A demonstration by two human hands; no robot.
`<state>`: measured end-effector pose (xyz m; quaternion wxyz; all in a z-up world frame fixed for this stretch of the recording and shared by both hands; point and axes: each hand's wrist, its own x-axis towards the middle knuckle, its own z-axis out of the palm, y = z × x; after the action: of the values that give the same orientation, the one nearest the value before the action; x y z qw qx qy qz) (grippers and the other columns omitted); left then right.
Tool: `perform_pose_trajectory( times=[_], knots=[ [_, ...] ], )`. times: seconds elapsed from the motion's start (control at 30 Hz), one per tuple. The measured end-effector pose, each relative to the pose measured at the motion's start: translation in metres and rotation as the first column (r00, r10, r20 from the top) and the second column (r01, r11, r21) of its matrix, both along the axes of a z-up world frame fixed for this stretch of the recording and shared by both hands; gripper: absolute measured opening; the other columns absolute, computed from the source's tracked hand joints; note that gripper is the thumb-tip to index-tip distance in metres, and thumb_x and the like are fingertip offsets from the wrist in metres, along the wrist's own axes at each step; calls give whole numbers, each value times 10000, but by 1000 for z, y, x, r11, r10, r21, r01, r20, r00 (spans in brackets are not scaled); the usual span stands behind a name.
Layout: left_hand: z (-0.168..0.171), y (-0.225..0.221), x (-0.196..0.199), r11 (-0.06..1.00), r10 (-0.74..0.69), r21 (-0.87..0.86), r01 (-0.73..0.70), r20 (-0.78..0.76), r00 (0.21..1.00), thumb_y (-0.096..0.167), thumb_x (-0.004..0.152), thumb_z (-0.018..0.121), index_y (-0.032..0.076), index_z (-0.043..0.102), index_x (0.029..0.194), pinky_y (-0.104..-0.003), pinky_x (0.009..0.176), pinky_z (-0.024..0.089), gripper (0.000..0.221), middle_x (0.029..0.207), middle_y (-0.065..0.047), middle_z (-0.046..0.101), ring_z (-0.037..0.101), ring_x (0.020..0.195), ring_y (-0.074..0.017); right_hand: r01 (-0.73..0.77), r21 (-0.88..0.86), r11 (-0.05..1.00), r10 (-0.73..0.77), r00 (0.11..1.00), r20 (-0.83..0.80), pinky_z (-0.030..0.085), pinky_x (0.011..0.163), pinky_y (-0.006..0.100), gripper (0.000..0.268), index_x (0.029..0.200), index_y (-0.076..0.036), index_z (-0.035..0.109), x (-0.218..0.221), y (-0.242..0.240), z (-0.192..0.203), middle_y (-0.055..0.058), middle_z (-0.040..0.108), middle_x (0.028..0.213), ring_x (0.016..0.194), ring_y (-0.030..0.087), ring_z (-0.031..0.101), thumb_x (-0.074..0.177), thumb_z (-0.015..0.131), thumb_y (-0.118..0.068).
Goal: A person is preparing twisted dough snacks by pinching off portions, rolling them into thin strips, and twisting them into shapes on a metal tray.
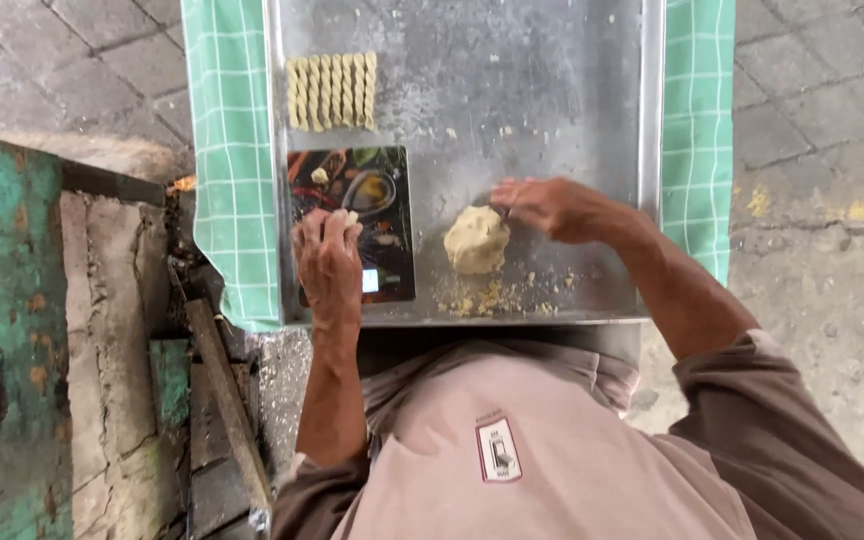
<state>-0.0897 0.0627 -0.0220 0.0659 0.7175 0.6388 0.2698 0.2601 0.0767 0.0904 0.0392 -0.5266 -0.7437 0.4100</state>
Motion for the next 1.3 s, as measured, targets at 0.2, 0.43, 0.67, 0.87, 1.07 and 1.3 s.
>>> perform_pose_trajectory(
  times=[0.2, 0.43, 0.67, 0.87, 1.07, 1.3],
  knots=[
    [42, -11, 23, 996, -76, -17, 93, 427, 901, 189, 1031, 696, 27, 683, 1257, -493, 944, 541, 279, 1139, -186, 659, 674, 1071, -363, 229, 497, 837, -226, 972, -68, 263, 1221, 606, 611, 1612, -56, 379, 49, 101, -90, 248, 368, 1614, 1480, 469, 320, 1129, 514, -406],
    [42, -35, 65, 989, -46, -47, 143, 811, 583, 228, 974, 751, 70, 746, 1157, -408, 940, 570, 241, 1031, -133, 748, 736, 1026, -273, 50, 501, 864, 41, 985, -169, 550, 942, 508, 288, 1201, -136, 777, 13, 87, -77, 149, 755, 1160, 1102, 369, 697, 1066, 589, -309],
    [49, -56, 134, 920, 179, -268, 287, 937, 301, 314, 889, 864, 4, 743, 1117, -349, 764, 595, 404, 930, -154, 734, 695, 824, -175, 290, 562, 775, 17, 879, -477, 609, 841, 396, 477, 1230, -149, 791, -9, -53, -100, 142, 745, 1212, 979, 306, 744, 862, 827, -450],
    [45, -61, 140, 816, 162, -365, 449, 889, 428, 400, 983, 745, 97, 774, 1072, -312, 670, 592, 317, 795, -81, 741, 735, 721, -155, 486, 537, 690, -141, 818, -558, 638, 740, 343, 400, 1140, -119, 813, -27, -78, -82, 97, 759, 1097, 838, 248, 752, 765, 933, -186],
    [57, -68, 146, 817, 196, -372, 441, 897, 395, 363, 941, 782, 56, 742, 1200, -440, 758, 603, 404, 988, -181, 761, 751, 883, -267, 582, 215, 784, -249, 612, -750, 579, 696, 307, 239, 1056, -1, 764, -12, -84, -100, 98, 738, 826, 726, 171, 676, 833, 848, -22],
    [42, -61, 145, 861, 244, -363, 357, 909, 337, 175, 925, 799, -3, 783, 948, -260, 570, 514, 180, 685, -76, 714, 565, 606, -96, 639, 259, 725, -252, 595, -763, 599, 626, 321, 319, 1133, -3, 787, -39, -86, -68, 124, 745, 774, 640, 198, 701, 832, 841, -95]
  ],
)
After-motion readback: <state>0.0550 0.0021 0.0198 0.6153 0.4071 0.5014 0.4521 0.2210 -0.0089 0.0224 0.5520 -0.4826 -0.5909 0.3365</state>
